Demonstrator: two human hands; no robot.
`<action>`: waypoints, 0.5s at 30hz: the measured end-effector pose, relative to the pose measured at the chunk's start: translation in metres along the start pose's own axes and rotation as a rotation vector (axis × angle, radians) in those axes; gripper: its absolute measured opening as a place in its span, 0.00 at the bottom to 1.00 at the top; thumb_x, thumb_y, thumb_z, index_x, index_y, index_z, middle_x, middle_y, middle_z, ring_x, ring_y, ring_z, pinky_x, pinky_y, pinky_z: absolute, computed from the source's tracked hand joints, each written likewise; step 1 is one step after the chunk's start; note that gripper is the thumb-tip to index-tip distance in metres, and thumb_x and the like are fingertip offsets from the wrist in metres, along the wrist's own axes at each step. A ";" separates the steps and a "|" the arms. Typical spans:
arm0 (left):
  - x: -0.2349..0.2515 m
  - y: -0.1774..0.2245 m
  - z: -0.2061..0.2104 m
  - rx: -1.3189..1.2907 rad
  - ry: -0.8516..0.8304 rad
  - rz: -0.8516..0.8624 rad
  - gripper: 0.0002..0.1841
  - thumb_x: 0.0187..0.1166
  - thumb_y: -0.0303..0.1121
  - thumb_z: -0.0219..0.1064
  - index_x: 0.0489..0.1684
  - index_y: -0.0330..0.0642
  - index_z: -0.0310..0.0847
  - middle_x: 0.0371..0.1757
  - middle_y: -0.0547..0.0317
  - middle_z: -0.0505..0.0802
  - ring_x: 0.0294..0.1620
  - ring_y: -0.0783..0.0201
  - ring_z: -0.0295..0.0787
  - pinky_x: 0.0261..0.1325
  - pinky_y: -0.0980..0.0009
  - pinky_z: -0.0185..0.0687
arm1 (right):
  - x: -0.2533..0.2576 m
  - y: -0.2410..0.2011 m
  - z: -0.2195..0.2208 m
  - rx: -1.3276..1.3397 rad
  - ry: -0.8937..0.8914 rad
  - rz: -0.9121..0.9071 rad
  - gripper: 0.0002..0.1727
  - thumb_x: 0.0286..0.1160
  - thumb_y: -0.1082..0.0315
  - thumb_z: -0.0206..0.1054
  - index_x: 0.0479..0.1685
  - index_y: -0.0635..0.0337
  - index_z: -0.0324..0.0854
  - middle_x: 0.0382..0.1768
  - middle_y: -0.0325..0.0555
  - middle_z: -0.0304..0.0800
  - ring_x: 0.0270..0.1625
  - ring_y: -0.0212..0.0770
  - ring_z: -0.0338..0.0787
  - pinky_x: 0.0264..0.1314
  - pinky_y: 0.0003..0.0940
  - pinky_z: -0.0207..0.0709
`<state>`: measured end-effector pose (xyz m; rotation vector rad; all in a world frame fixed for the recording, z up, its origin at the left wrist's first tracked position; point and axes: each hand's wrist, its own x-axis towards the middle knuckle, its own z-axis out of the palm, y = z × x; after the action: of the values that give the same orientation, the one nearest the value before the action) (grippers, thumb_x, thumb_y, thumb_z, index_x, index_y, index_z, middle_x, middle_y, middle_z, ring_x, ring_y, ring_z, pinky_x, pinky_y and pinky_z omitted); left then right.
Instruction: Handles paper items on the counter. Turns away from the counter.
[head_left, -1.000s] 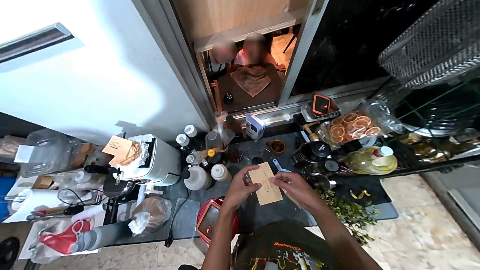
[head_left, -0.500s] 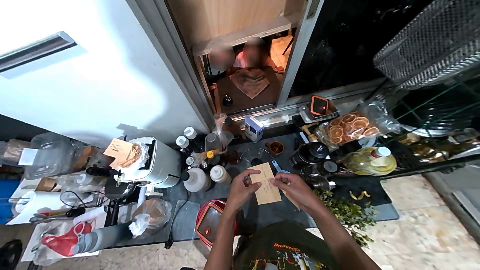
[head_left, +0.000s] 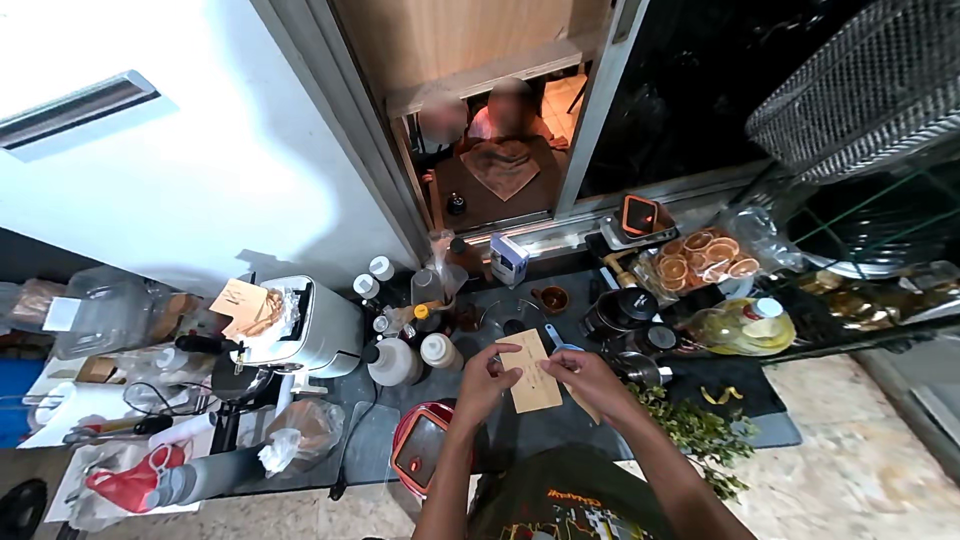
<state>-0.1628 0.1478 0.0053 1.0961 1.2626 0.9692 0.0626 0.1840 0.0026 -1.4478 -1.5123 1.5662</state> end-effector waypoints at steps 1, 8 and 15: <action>0.000 0.000 0.000 -0.001 0.003 -0.002 0.21 0.74 0.26 0.75 0.68 0.43 0.85 0.62 0.55 0.92 0.35 0.64 0.90 0.43 0.66 0.90 | 0.000 0.000 0.000 -0.003 0.001 -0.002 0.14 0.77 0.53 0.74 0.40 0.55 0.92 0.35 0.39 0.93 0.39 0.34 0.89 0.47 0.34 0.84; -0.001 0.000 -0.001 -0.010 0.005 -0.003 0.21 0.74 0.26 0.75 0.67 0.43 0.85 0.61 0.54 0.92 0.34 0.64 0.90 0.43 0.66 0.91 | 0.001 0.000 0.001 0.001 0.000 -0.013 0.14 0.77 0.52 0.74 0.40 0.55 0.92 0.34 0.38 0.93 0.39 0.33 0.89 0.46 0.32 0.83; -0.002 -0.001 -0.001 -0.013 0.008 0.013 0.21 0.74 0.26 0.75 0.67 0.43 0.85 0.62 0.53 0.92 0.36 0.63 0.91 0.45 0.65 0.91 | 0.001 0.001 0.000 -0.005 -0.003 -0.019 0.15 0.77 0.52 0.74 0.40 0.55 0.92 0.34 0.39 0.92 0.38 0.33 0.89 0.46 0.33 0.83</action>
<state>-0.1636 0.1458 0.0043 1.0920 1.2559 0.9913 0.0623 0.1850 0.0012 -1.4308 -1.5287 1.5550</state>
